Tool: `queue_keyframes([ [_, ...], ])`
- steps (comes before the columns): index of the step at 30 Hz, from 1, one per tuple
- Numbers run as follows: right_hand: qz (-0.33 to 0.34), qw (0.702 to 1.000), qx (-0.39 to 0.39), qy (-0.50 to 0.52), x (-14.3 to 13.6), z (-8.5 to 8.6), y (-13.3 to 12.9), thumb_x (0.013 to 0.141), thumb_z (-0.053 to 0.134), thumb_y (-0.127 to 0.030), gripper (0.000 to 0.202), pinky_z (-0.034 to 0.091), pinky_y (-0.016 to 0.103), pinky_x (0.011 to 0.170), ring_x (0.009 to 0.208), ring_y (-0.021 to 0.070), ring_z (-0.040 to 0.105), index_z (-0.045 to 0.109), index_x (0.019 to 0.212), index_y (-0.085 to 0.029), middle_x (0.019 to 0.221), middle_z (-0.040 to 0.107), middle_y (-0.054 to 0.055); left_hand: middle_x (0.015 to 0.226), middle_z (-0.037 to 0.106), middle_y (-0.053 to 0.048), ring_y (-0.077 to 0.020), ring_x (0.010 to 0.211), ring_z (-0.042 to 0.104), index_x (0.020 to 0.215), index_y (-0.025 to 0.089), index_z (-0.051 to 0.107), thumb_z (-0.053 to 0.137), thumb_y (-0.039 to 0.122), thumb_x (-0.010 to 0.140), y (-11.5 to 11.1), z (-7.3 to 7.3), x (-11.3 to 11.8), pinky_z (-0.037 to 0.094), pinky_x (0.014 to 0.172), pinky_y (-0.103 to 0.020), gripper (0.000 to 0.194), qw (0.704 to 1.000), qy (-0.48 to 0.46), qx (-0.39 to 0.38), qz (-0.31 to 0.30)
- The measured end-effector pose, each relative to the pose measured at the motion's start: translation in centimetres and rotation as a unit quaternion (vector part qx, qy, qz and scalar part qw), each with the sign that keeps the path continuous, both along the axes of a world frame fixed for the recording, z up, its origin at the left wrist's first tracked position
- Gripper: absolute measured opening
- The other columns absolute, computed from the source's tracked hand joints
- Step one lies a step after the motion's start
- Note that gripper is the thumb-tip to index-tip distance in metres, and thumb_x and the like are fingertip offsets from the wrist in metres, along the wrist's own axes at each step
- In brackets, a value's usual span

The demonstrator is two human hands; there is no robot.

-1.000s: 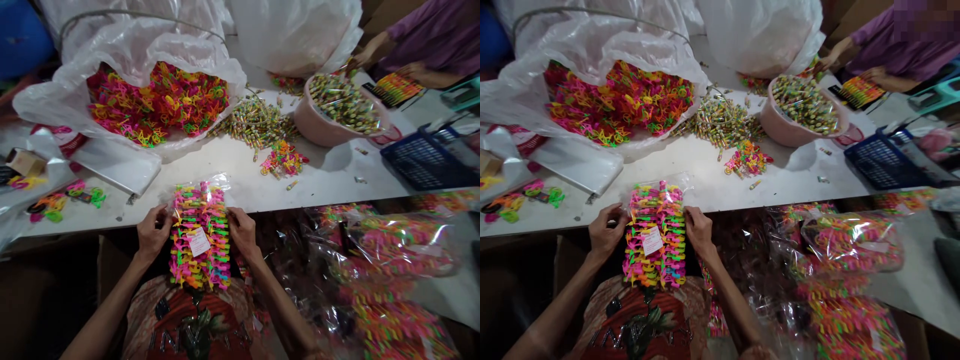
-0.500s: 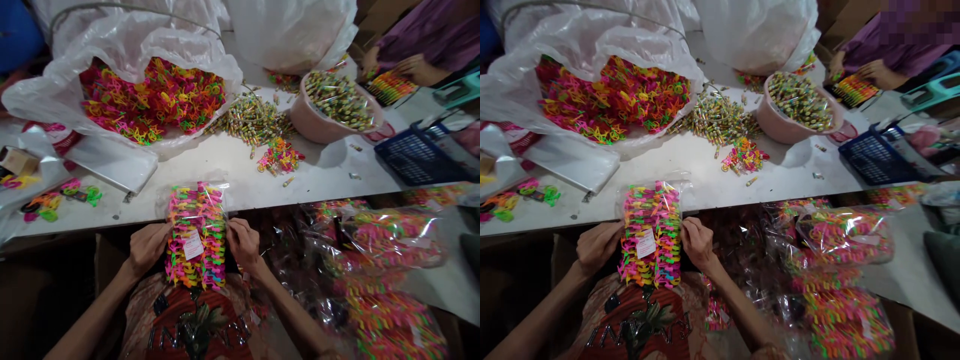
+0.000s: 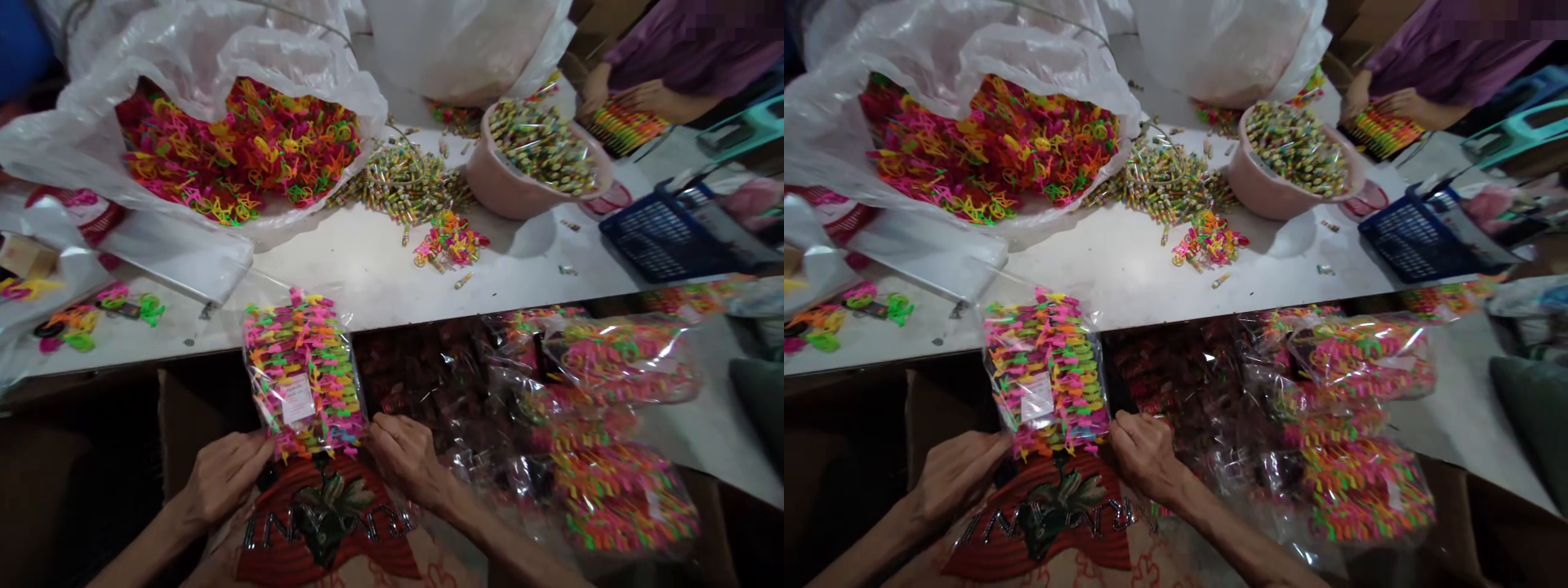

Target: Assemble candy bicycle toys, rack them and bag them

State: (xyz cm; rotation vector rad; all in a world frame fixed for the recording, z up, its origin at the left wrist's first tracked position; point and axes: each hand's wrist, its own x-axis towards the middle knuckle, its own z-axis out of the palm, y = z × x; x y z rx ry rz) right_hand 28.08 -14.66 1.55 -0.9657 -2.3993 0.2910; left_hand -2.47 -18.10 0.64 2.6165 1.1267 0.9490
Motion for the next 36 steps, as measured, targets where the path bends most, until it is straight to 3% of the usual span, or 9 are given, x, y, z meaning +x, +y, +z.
queue_keyframes([
  [6, -0.043, 0.995, -0.004, 0.086, -1.0, 1.8, 1.9, 0.088, 0.047, -0.009, 0.014, 0.04, 0.022, 0.057, 0.061, 0.0115, 0.055, 0.055, 0.084, -0.019, 0.07, 0.061, 0.002, 0.074, 0.072, -0.003, -0.0136, 0.066, 0.068, 0.122, 0.018, 0.059, 0.061, 0.009, 0.081, 3.3, 2.4, 0.1, 0.052, 0.065, -0.021, 0.042, 0.987, 0.003, 0.123, 0.102],
  [13, -0.136, 0.98, 0.06, 0.132, -1.7, 10.3, 9.9, 0.089, 0.049, -0.017, 0.015, 0.038, 0.024, 0.057, 0.059, 0.0104, 0.049, 0.05, 0.075, -0.02, 0.066, 0.052, -0.002, 0.069, 0.069, 0.002, -0.0107, 0.057, 0.063, 0.086, 0.02, 0.068, 0.053, 0.023, 0.088, 10.4, 12.5, 3.0, 0.045, 0.052, -0.02, 0.015, 0.956, -0.037, 0.109, 0.269],
  [18, -0.158, 0.969, 0.103, 0.161, -1.4, 15.6, 17.2, 0.09, 0.05, -0.023, 0.02, 0.038, 0.025, 0.062, 0.061, 0.0097, 0.047, 0.048, 0.071, -0.019, 0.063, 0.048, -0.004, 0.071, 0.067, 0.003, -0.0083, 0.068, 0.066, 0.083, 0.009, 0.071, 0.048, 0.029, 0.088, 15.8, 19.0, 4.1, 0.048, 0.067, -0.021, 0.03, 0.957, -0.073, 0.118, 0.255],
  [22, -0.23, 0.958, 0.133, 0.111, -0.4, 18.9, 25.7, 0.09, 0.052, -0.033, 0.022, 0.04, 0.031, 0.071, 0.074, 0.0148, 0.054, 0.053, 0.073, -0.019, 0.069, 0.053, 0.0, 0.07, 0.058, 0.002, -0.0106, 0.086, 0.066, 0.082, -0.01, 0.064, 0.012, 0.026, 0.089, 23.2, 23.0, 5.5, 0.041, 0.076, -0.03, 0.064, 0.964, -0.072, 0.091, 0.24],
  [25, -0.259, 0.948, 0.154, 0.106, 0.9, 20.9, 29.1, 0.092, 0.047, -0.04, 0.024, 0.042, 0.032, 0.071, 0.083, 0.0198, 0.057, 0.054, 0.079, -0.021, 0.076, 0.059, 0.004, 0.074, 0.068, 0.002, -0.0073, 0.071, 0.063, 0.078, 0.007, 0.066, 0.051, 0.022, 0.085, 27.1, 24.4, 7.2, 0.05, 0.07, -0.024, 0.023, 0.96, -0.141, 0.087, 0.226],
  [27, -0.268, 0.942, 0.169, 0.106, 2.1, 21.2, 28.3, 0.092, 0.046, -0.041, 0.023, 0.043, 0.032, 0.068, 0.081, 0.0208, 0.057, 0.054, 0.08, -0.023, 0.075, 0.06, 0.004, 0.07, 0.068, 0.002, -0.0086, 0.065, 0.058, 0.074, 0.015, 0.065, 0.06, 0.018, 0.08, 27.2, 23.8, 8.3, 0.05, 0.064, -0.023, 0.009, 0.958, -0.164, 0.115, 0.206],
  [29, -0.278, 0.942, 0.162, 0.098, 3.6, 20.2, 25.4, 0.09, 0.046, -0.038, 0.021, 0.042, 0.031, 0.066, 0.076, 0.02, 0.057, 0.053, 0.078, -0.023, 0.071, 0.059, 0.004, 0.067, 0.066, 0.001, -0.0101, 0.063, 0.057, 0.073, 0.017, 0.064, 0.056, 0.02, 0.085, 25.4, 21.4, 9.2, 0.047, 0.062, -0.023, 0.015, 0.958, -0.158, 0.169, 0.17],
  [32, -0.273, 0.956, 0.077, 0.075, 6.2, 16.8, 19.6, 0.086, 0.05, -0.036, 0.022, 0.039, 0.028, 0.06, 0.062, 0.0163, 0.054, 0.052, 0.07, -0.021, 0.06, 0.055, 0.0, 0.065, 0.064, 0.001, -0.0093, 0.061, 0.056, 0.08, 0.018, 0.064, 0.047, 0.024, 0.092, 20.8, 15.1, 10.3, 0.043, 0.059, -0.02, 0.021, 0.966, -0.126, 0.197, 0.114],
  [36, -0.221, 0.958, -0.182, -0.008, 8.5, 12.1, 15.1, 0.085, 0.048, -0.032, 0.022, 0.036, 0.024, 0.055, 0.052, 0.0128, 0.051, 0.055, 0.067, -0.02, 0.052, 0.053, -0.003, 0.058, 0.057, 0.003, -0.0082, 0.052, 0.051, 0.088, 0.018, 0.061, 0.043, 0.013, 0.092, 15.1, 6.2, 11.8, 0.037, 0.052, -0.019, 0.019, 0.984, -0.093, 0.15, -0.03],
])
